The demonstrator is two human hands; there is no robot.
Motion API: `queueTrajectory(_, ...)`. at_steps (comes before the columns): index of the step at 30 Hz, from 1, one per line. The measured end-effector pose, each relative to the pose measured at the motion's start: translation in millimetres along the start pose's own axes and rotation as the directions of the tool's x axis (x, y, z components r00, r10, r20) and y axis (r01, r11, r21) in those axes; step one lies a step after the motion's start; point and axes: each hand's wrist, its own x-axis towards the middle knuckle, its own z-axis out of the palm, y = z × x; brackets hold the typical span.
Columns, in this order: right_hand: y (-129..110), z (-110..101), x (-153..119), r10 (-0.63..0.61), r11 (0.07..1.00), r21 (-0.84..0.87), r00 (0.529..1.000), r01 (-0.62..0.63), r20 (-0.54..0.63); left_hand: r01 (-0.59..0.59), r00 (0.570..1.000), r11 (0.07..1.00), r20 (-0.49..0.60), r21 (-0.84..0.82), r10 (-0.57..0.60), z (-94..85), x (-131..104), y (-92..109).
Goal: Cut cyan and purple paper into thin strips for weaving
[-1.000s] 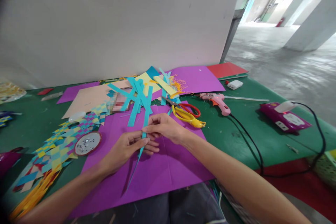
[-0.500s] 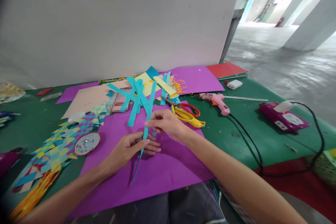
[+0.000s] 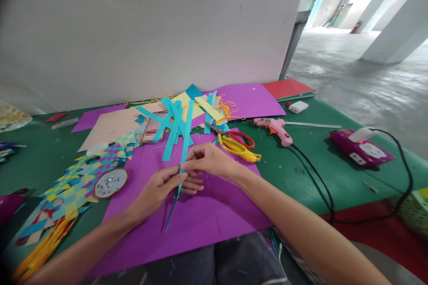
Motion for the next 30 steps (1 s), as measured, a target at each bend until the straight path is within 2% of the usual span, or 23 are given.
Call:
queueTrajectory(6,3.7,-2.2,3.1,0.023,0.997,0.07,0.992,-0.014,-0.123,0.011,1.0,0.997,-0.009,0.073,-0.01,-0.5,-2.1,0.4)
queueTrajectory(13,2.3,-2.2,3.4,0.028,0.994,0.109,0.989,-0.011,-0.148,0.013,0.999,1.0,0.03,0.024,-0.014,0.6,-1.4,-1.5)
queueTrajectory(20,0.3,-1.3,4.2,0.009,0.993,0.117,0.985,0.012,-0.173,0.015,1.0,0.999,0.005,0.043,-0.015,0.0,-0.8,-2.1)
queueTrajectory(26,2.6,-1.8,2.9,0.023,0.999,0.049,0.997,-0.019,-0.073,-0.011,1.0,0.999,-0.02,0.031,0.012,-0.5,0.6,0.0)
queueTrajectory(30,5.7,1.5,2.8,-0.009,1.0,0.013,0.999,0.01,-0.045,-0.022,0.999,0.999,-0.025,0.037,0.023,-2.2,1.1,-1.5)
